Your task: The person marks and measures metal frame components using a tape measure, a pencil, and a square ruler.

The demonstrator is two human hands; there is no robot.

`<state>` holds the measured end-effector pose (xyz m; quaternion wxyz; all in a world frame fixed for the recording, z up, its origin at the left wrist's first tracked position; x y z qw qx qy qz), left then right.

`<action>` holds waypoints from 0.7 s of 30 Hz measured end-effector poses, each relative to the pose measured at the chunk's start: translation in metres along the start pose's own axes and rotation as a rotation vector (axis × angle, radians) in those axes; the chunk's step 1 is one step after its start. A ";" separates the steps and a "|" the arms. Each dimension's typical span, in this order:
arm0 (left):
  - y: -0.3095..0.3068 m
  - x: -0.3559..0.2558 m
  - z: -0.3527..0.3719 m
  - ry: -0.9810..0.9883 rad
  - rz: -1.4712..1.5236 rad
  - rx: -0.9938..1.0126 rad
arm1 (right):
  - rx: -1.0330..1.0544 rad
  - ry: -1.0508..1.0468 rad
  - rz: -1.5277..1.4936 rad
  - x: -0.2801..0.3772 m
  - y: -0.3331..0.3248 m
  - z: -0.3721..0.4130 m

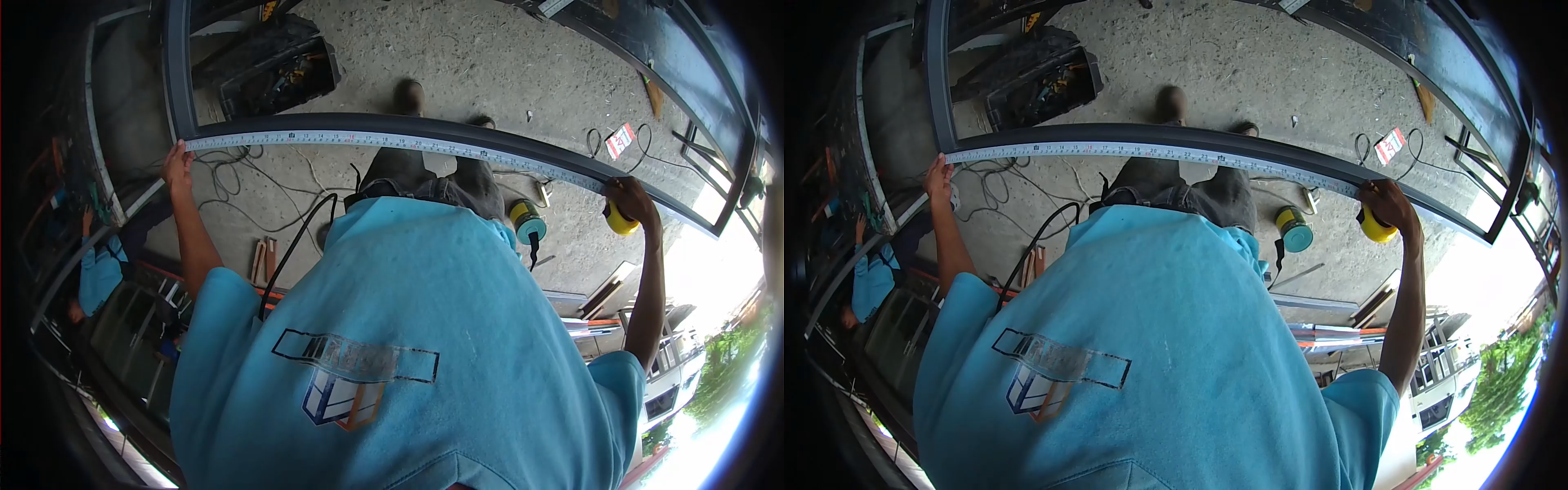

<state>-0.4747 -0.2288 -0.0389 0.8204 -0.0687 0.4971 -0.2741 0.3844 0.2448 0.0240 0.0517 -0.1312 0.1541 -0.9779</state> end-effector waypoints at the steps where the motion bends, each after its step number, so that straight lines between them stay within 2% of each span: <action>1: 0.000 0.001 0.001 0.002 0.027 0.002 | -0.004 -0.002 0.000 0.001 0.000 0.001; 4: 0.000 0.005 0.000 0.030 0.063 0.009 | -0.051 -0.025 0.015 0.003 0.000 0.001; 7: 0.004 0.010 0.006 0.080 0.133 0.108 | 0.042 0.062 -0.064 -0.011 0.006 -0.006; 8: 0.009 0.013 0.008 0.062 0.156 -0.002 | -0.081 0.053 0.085 0.003 -0.001 0.003; 9: 0.006 0.024 0.005 0.045 0.234 -0.051 | -0.023 0.159 0.070 0.003 0.000 0.005; 10: 0.017 0.026 -0.006 0.030 0.329 -0.084 | -0.006 0.089 -0.045 0.005 0.006 0.006; 11: 0.042 0.016 0.008 0.024 0.371 -0.125 | 0.038 -0.025 0.006 0.024 0.008 0.009; 12: 0.081 0.000 0.029 0.031 0.407 -0.015 | 0.054 -0.195 -0.007 0.043 0.011 0.013; 13: 0.126 -0.005 0.040 0.054 0.466 0.153 | 0.158 -0.192 -0.057 0.073 0.014 0.024; 14: 0.183 -0.032 0.084 0.063 0.426 0.246 | 0.170 -0.258 -0.066 0.104 0.016 0.031; 17: 0.350 -0.043 0.172 -0.037 0.484 0.778 | 0.146 -0.330 -0.234 0.174 0.023 0.020; 18: 0.392 -0.052 0.215 -0.066 0.429 0.926 | 0.006 -0.365 -0.241 0.190 0.024 0.006; 19: 0.428 -0.056 0.252 -0.101 0.455 1.065 | -0.003 -0.385 -0.336 0.207 0.028 -0.009; 20: 0.452 -0.064 0.287 -0.092 0.379 1.169 | -0.014 -0.406 -0.422 0.226 0.026 -0.020; 21: 0.468 -0.071 0.316 -0.054 0.282 1.225 | -0.152 -0.422 -0.372 0.245 0.017 -0.020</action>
Point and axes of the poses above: each hand's wrist, its own z-axis away from the middle knuckle, its own y-axis out of the palm, x = y × z, the point moved 7 cm from there along -z, towards the middle knuckle, and after that the axes turned 8 degrees about x, right-handed, at the moved point
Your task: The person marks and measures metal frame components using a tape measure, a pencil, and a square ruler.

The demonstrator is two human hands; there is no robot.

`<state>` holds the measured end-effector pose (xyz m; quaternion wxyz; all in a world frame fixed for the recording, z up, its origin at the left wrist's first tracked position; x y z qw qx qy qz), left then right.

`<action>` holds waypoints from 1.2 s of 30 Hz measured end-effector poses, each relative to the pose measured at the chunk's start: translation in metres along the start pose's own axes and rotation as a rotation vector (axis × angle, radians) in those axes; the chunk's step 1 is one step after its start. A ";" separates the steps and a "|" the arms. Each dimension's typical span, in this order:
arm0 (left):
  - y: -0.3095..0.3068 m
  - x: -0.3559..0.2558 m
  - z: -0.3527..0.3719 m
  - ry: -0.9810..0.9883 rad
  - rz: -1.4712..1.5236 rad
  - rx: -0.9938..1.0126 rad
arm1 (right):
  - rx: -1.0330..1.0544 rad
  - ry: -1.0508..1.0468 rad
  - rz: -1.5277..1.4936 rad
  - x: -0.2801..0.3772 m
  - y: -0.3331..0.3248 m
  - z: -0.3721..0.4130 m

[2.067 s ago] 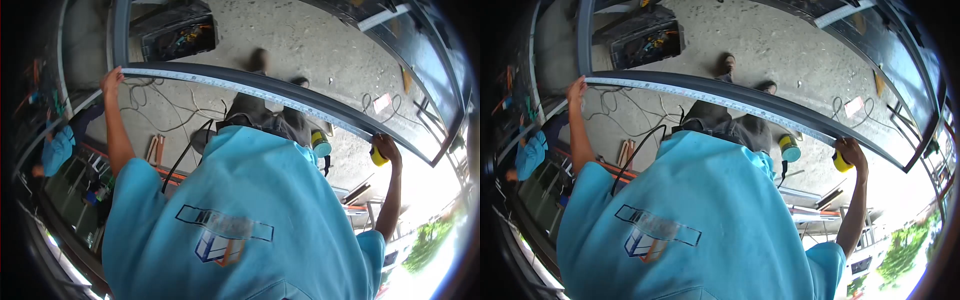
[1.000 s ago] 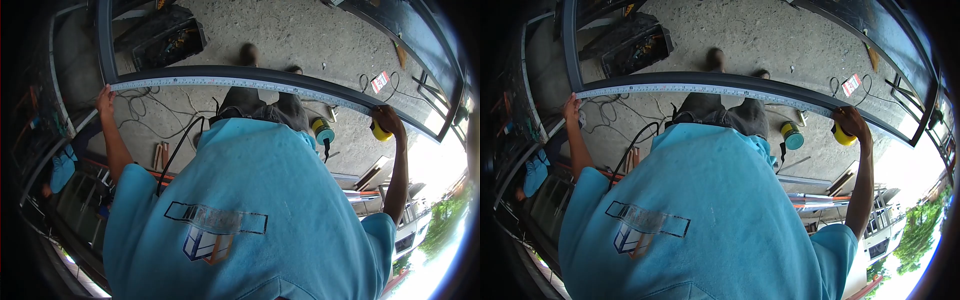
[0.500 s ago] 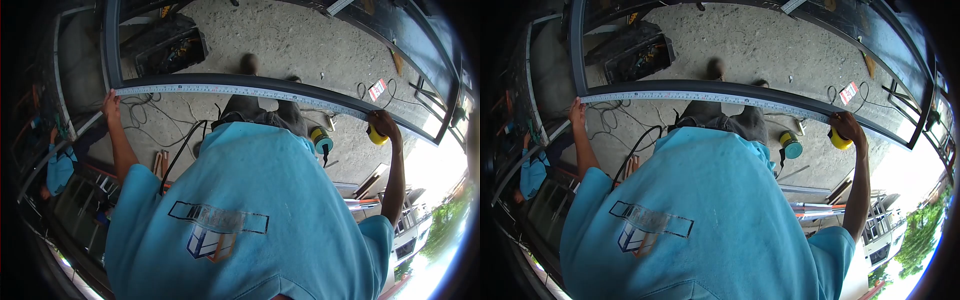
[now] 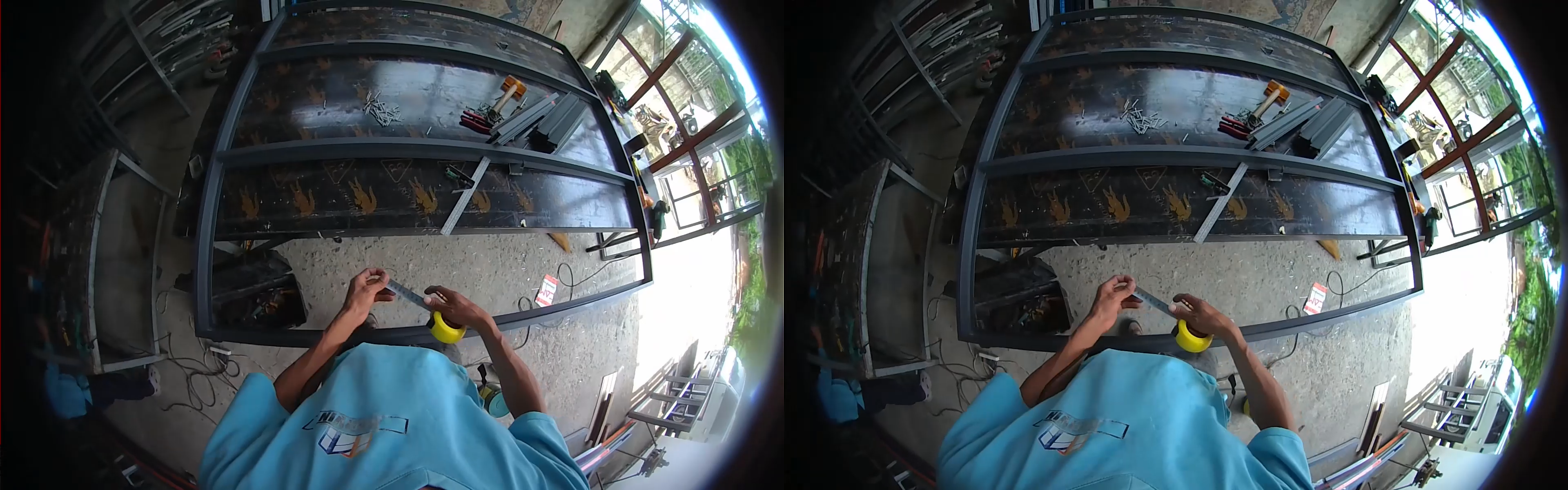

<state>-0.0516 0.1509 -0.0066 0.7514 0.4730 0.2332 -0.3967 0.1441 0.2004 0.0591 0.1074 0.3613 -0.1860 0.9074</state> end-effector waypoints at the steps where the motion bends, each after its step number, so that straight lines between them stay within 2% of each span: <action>1: 0.024 0.002 -0.002 -0.007 -0.017 0.051 | -0.075 -0.052 -0.076 0.010 0.002 -0.011; 3: 0.027 0.012 -0.007 0.001 -0.089 0.076 | -0.147 -0.110 -0.156 0.021 0.011 -0.033; 5: 0.027 0.003 -0.005 0.017 -0.099 0.073 | -0.347 -0.174 -0.106 0.031 0.000 -0.046; 6: 0.019 -0.002 0.001 -0.026 -0.119 0.081 | -0.335 -0.194 -0.089 0.032 0.001 -0.053; 8: -0.005 -0.010 0.012 -0.099 -0.166 0.089 | -0.353 -0.079 -0.254 0.020 0.000 -0.073; 10: -0.020 0.002 0.024 -0.112 -0.245 0.193 | -0.284 -0.084 -0.491 -0.002 0.001 -0.097; 11: -0.031 0.003 0.025 -0.115 -0.273 0.200 | -0.285 -0.192 -0.580 0.000 -0.001 -0.111; 12: -0.039 0.003 0.029 -0.019 -0.386 0.174 | -0.258 -0.258 -0.525 -0.002 -0.010 -0.130; 13: -0.043 -0.001 0.038 0.007 -0.420 0.141 | -0.426 -0.226 -0.562 0.008 -0.018 -0.139; 14: -0.046 -0.003 0.047 0.051 -0.430 0.104 | -0.369 -0.240 -0.532 0.009 -0.029 -0.162; 15: -0.044 -0.009 0.057 0.086 -0.452 0.118 | -0.457 -0.233 -0.438 0.016 -0.040 -0.177; 16: -0.042 -0.013 0.064 0.144 -0.488 0.110 | -0.417 -0.275 -0.521 0.018 -0.049 -0.198; 17: -0.038 -0.021 0.068 0.196 -0.540 0.123 | -0.608 -0.296 -0.477 0.036 -0.061 -0.202; 18: -0.031 -0.034 0.078 0.214 -0.536 0.088 | -0.397 -0.303 -0.191 0.031 -0.080 -0.227; 19: -0.011 -0.059 0.099 0.300 -0.503 0.121 | -0.532 -0.319 -0.092 0.012 -0.109 -0.280; 20: 0.010 -0.086 0.123 0.383 -0.473 0.152 | -0.647 -0.369 -0.163 0.032 -0.111 -0.271; 21: 0.034 -0.116 0.149 0.468 -0.514 0.179 | -0.571 -0.393 -0.271 0.041 -0.116 -0.271; 22: 0.060 -0.144 0.176 0.550 -0.551 0.210 | -0.437 -0.297 -0.344 0.050 -0.119 -0.266; 24: 0.109 -0.191 0.230 0.869 -0.553 0.299 | -0.288 -0.235 -0.834 0.044 -0.119 -0.273; 25: 0.134 -0.210 0.259 0.923 -0.533 0.385 | -0.277 -0.241 -0.827 0.043 -0.119 -0.276; 26: 0.156 -0.221 0.283 0.972 -0.514 0.476 | -0.459 -0.432 -0.632 0.035 -0.134 -0.280; 27: 0.175 -0.223 0.299 1.154 -0.534 0.544 | -0.638 -0.617 -0.425 0.029 -0.147 -0.279; 28: 0.192 -0.223 0.314 1.340 -0.548 0.610 | -0.634 -0.621 -0.415 0.020 -0.153 -0.283; 30: 0.222 -0.231 0.339 1.447 -0.492 0.636 | -0.768 -0.424 -0.230 -0.008 -0.171 -0.291; 31: 0.228 -0.228 0.342 1.572 -0.443 0.641 | -0.866 -0.580 0.027 -0.031 -0.185 -0.300; 32: 0.236 -0.224 0.342 1.570 -0.427 0.647 | -0.624 -0.429 -0.201 -0.018 -0.157 -0.241; 34: 0.245 -0.226 0.360 1.820 -0.323 0.526 | -0.698 -0.472 -0.314 -0.044 -0.140 -0.185; 36: 0.269 -0.228 0.357 1.844 -0.319 0.465 | -0.509 -0.380 -0.508 -0.060 -0.115 -0.118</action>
Point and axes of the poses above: each hand's wrist, its own z-axis away from the middle knuckle, its own y-axis out of the palm, x = y × z, the point moved 7 cm from there along -z, towards the middle knuckle, and after that the axes turned 8 degrees about x, right-handed, at the moved point
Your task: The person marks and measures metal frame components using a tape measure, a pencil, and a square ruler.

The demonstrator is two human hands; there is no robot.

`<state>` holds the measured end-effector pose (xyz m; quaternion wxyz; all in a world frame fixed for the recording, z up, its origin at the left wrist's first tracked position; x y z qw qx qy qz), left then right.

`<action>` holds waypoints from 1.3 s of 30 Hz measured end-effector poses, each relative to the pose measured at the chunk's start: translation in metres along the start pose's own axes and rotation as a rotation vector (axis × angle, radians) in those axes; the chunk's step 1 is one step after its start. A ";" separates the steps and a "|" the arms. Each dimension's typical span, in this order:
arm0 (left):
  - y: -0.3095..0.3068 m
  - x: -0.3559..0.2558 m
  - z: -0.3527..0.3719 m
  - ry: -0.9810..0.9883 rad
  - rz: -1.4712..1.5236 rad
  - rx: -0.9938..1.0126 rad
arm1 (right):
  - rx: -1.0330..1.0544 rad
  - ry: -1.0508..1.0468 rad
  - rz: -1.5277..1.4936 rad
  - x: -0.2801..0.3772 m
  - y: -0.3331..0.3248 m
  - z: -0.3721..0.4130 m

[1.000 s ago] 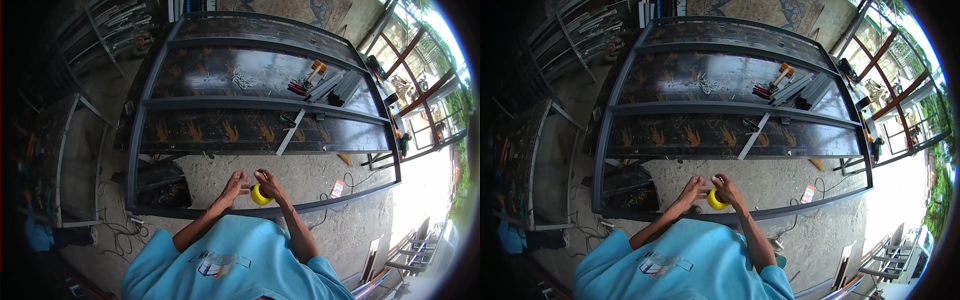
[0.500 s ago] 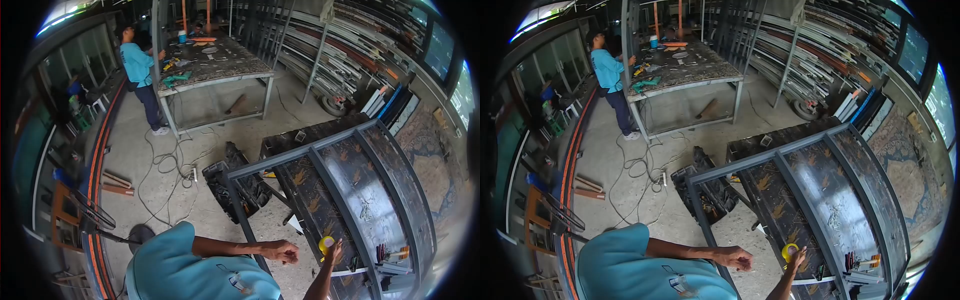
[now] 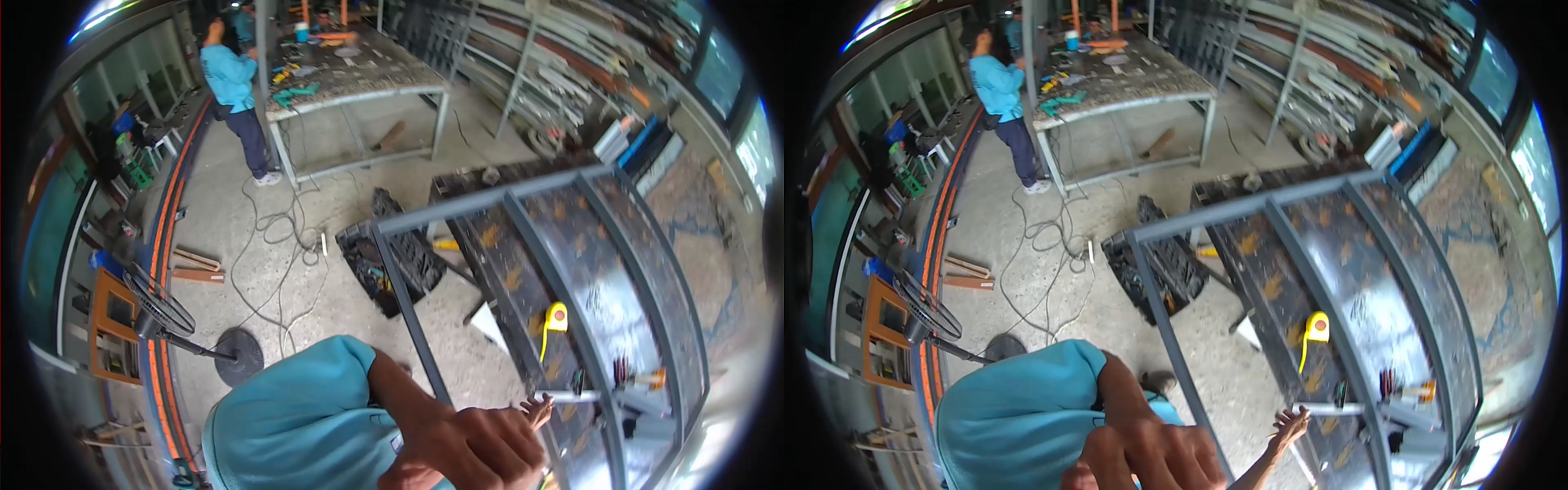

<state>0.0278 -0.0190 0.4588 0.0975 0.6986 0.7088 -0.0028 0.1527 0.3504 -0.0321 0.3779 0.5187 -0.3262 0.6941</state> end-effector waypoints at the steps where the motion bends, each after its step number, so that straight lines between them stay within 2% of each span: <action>1: 0.015 0.010 0.005 0.085 -0.022 -0.017 | 0.046 0.014 0.034 0.014 -0.011 0.036; 2: 0.034 0.020 0.014 0.156 -0.025 -0.047 | -0.088 0.034 0.003 0.045 -0.021 0.082; 3: 0.053 0.029 0.022 0.159 0.026 -0.133 | -0.077 0.098 0.027 0.025 -0.056 0.096; 4: 0.067 0.037 0.026 0.107 0.082 -0.190 | -0.132 0.073 0.020 0.028 -0.080 0.124; 5: 0.080 0.042 0.028 0.075 0.092 -0.192 | -0.152 0.000 -0.020 0.037 -0.099 0.152; 6: 0.091 0.044 0.030 0.059 0.082 -0.157 | -0.261 0.069 -0.101 0.013 -0.134 0.167; 8: 0.111 0.054 0.044 0.054 0.099 -0.202 | -0.350 0.081 -0.116 0.004 -0.174 0.196; 10: 0.105 0.067 0.048 0.044 0.145 -0.288 | -0.455 0.140 -0.191 -0.013 -0.204 0.214; 11: 0.097 0.067 0.042 0.003 0.072 -0.220 | -0.463 0.138 -0.233 -0.027 -0.209 0.212; 12: 0.098 0.064 0.041 -0.038 0.011 -0.373 | -0.508 0.127 -0.274 -0.038 -0.224 0.217; 14: 0.113 0.052 0.039 -0.068 -0.107 -0.302 | -0.433 0.048 -0.212 0.000 -0.198 0.224; 15: 0.122 0.052 0.041 -0.087 -0.023 -0.300 | -0.406 0.023 -0.221 0.008 -0.189 0.220; 17: 0.132 0.036 0.047 -0.087 -0.101 -0.353 | -0.312 0.036 -0.318 0.012 -0.169 0.201; 18: 0.134 0.037 0.046 -0.103 -0.113 -0.352 | -0.305 0.043 -0.261 0.019 -0.153 0.194; 21: 0.133 0.049 0.041 -0.259 0.125 -0.282 | -0.171 0.036 -0.159 0.025 -0.111 0.166; 24: 0.125 0.054 0.058 -0.323 0.159 -0.225 | -0.028 0.010 -0.085 0.035 -0.069 0.150; 26: 0.102 0.080 0.068 -0.396 0.050 -0.268 | -0.004 0.077 -0.081 0.020 -0.047 0.131; 28: 0.061 0.114 0.075 -0.665 -0.281 -0.190 | 0.056 0.072 -0.042 0.027 -0.021 0.112; 30: 0.024 0.134 0.121 -0.763 -0.247 0.064 | 0.036 0.142 0.015 0.030 -0.006 0.101; 32: -0.024 0.134 0.136 -0.899 -0.116 -0.099 | 0.071 0.059 0.049 0.045 0.011 0.087; 34: -0.089 0.083 0.066 -0.465 -0.553 -0.138 | 0.062 -0.076 0.055 0.095 0.026 0.084; 36: -0.114 0.080 0.070 -0.518 -0.476 -0.128 | 0.043 -0.194 0.049 0.177 0.030 0.079; 38: -0.125 0.099 0.070 -0.600 -0.329 -0.112 | -0.107 -0.383 0.065 0.259 0.019 0.083; 39: -0.129 0.111 0.069 -0.628 -0.247 -0.090 | -0.176 -0.411 0.058 0.294 0.015 0.087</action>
Point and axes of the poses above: each hand's wrist, its own z-axis away from the middle knuckle, its own y-axis out of the palm, x = y × z, the point moved 7 cm from there along -z, towards the middle knuckle, and after that the axes turned 8 degrees about x, right-handed, at the moved point
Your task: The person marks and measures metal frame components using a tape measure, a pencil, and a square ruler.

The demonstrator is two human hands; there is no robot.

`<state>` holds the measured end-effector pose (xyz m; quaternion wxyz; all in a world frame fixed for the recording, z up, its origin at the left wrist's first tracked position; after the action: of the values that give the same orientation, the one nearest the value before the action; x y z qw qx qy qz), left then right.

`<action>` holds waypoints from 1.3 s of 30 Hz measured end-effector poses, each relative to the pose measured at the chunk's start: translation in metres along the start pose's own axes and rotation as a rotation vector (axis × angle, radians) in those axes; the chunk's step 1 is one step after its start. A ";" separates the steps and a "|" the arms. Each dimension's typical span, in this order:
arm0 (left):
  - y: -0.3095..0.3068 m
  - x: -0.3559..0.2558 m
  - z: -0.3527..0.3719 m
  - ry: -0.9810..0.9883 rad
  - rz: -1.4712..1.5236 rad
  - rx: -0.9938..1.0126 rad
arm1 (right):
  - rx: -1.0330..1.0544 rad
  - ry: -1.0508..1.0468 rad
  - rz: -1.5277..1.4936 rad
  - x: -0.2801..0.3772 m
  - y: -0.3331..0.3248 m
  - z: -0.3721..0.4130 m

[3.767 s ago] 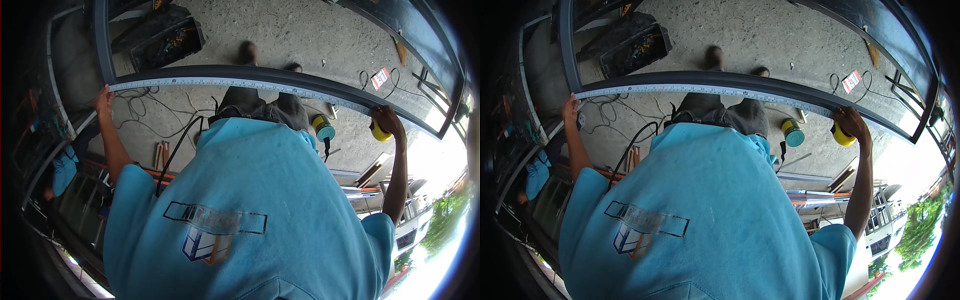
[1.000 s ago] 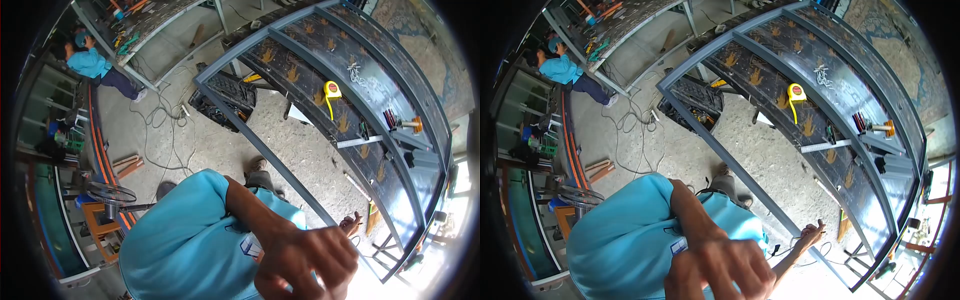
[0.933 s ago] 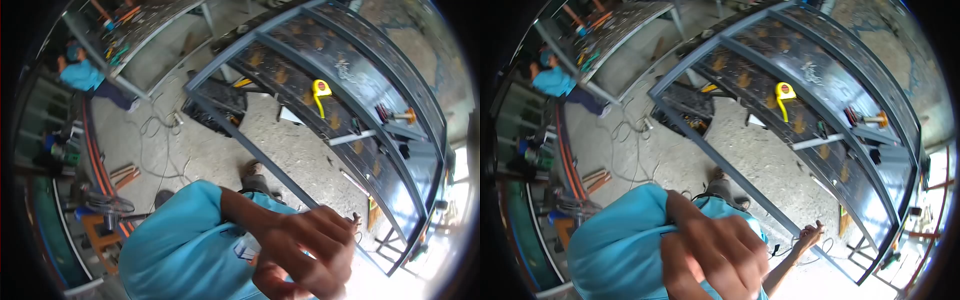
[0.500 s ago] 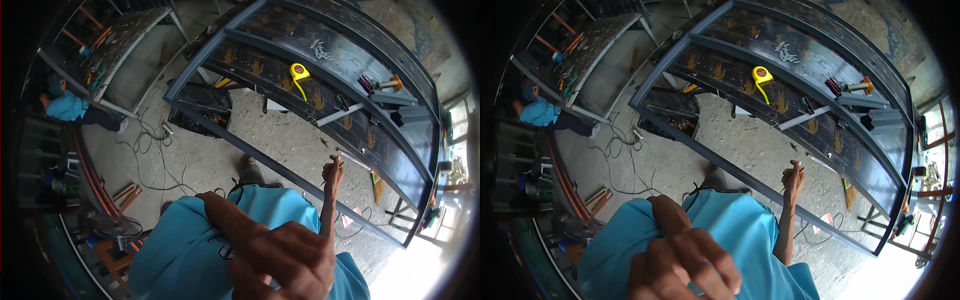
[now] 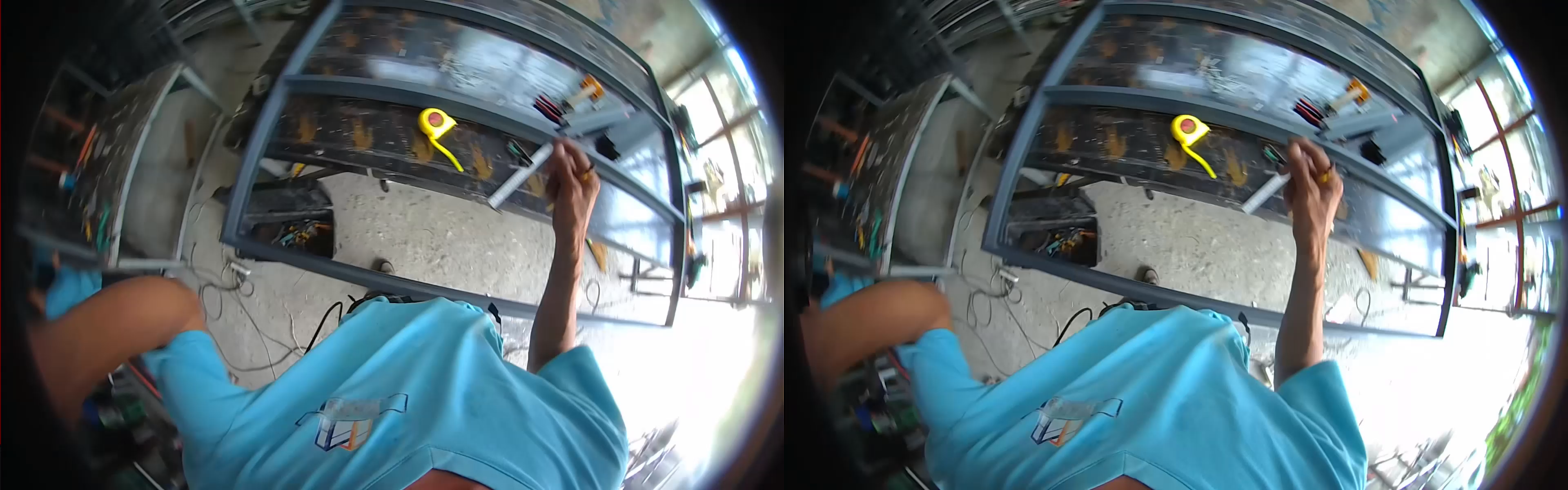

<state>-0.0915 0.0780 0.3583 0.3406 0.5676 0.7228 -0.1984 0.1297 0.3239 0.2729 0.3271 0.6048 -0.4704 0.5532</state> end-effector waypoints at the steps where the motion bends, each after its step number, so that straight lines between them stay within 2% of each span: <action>1: 0.003 0.013 -0.007 -0.016 0.070 0.048 | -0.046 -0.064 -0.036 0.024 -0.006 -0.006; 3: 0.005 0.035 -0.022 -0.034 0.191 0.124 | -0.062 -0.174 -0.019 0.054 -0.012 -0.008; 5: 0.003 0.044 -0.032 -0.042 0.252 0.152 | -0.062 -0.114 0.075 0.049 -0.010 -0.002; 7: -0.013 0.046 -0.048 -0.035 0.258 0.177 | -0.006 -0.030 0.100 0.015 -0.003 0.010; 9: -0.039 0.043 -0.073 -0.020 0.200 0.244 | 0.015 0.278 0.098 -0.042 -0.003 0.036; 10: -0.042 0.046 -0.088 -0.002 0.196 0.273 | -0.010 0.292 0.110 -0.060 -0.002 0.052; 11: -0.046 0.050 -0.099 0.007 0.194 0.290 | -0.021 0.396 0.047 -0.085 -0.003 0.075; 12: -0.057 0.050 -0.108 0.021 0.166 0.286 | -0.033 0.501 0.120 -0.109 -0.005 0.095; 13: -0.069 0.050 -0.117 0.041 0.132 0.272 | -0.009 0.498 0.188 -0.132 -0.005 0.116; 14: -0.083 0.049 -0.125 0.065 0.091 0.256 | 0.001 0.617 0.146 -0.139 -0.002 0.138; 16: -0.113 0.042 -0.143 0.134 -0.009 0.218 | 0.044 0.679 0.217 -0.166 -0.004 0.178; 18: -0.135 0.035 -0.138 0.138 -0.100 0.162 | 0.000 0.662 0.307 -0.185 -0.014 0.208; 19: -0.150 0.026 -0.131 0.083 -0.161 0.163 | -0.018 0.727 0.211 -0.192 -0.014 0.221; 20: -0.160 0.019 -0.116 -0.034 -0.206 0.180 | -0.034 0.664 0.174 -0.200 -0.014 0.232; 21: -0.161 0.024 -0.093 -0.179 -0.201 0.198 | -0.056 0.781 0.137 -0.184 -0.012 0.237; 22: -0.157 0.031 -0.076 -0.289 -0.172 0.216 | -0.082 0.899 0.151 -0.172 -0.020 0.282; 23: -0.158 0.028 -0.074 -0.340 -0.179 0.236 | -0.054 0.939 0.175 -0.170 -0.014 0.297; 25: -0.153 0.031 -0.106 -0.217 -0.193 0.253 | -0.050 0.803 0.246 -0.191 -0.022 0.238; 26: -0.151 0.032 -0.122 -0.155 -0.199 0.256 | -0.062 0.728 0.247 -0.205 -0.026 0.238; 27: -0.149 0.033 -0.139 -0.097 -0.207 0.259 | -0.054 0.790 0.249 -0.189 -0.021 0.230; 31: -0.137 0.047 -0.190 0.155 -0.201 0.169 | -0.032 0.709 0.361 -0.187 -0.021 0.216; 36: -0.155 0.052 -0.194 0.169 -0.319 0.060 | -0.028 0.793 0.274 -0.199 -0.031 0.223; 39: -0.135 0.068 -0.200 0.135 -0.346 0.047 | -0.037 0.798 0.330 -0.201 -0.051 0.222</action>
<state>-0.2825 0.2221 0.4338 0.2387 0.4546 0.8261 -0.2323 0.2682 0.1795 0.0447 0.4012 0.2541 -0.4073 0.7801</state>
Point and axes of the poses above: each hand's wrist, its own z-axis away from the middle knuckle, its own y-axis out of the palm, x = y × z, the point moved 7 cm from there along -z, towards the middle knuckle, and after that the axes turned 8 degrees about x, right-handed, at the moved point
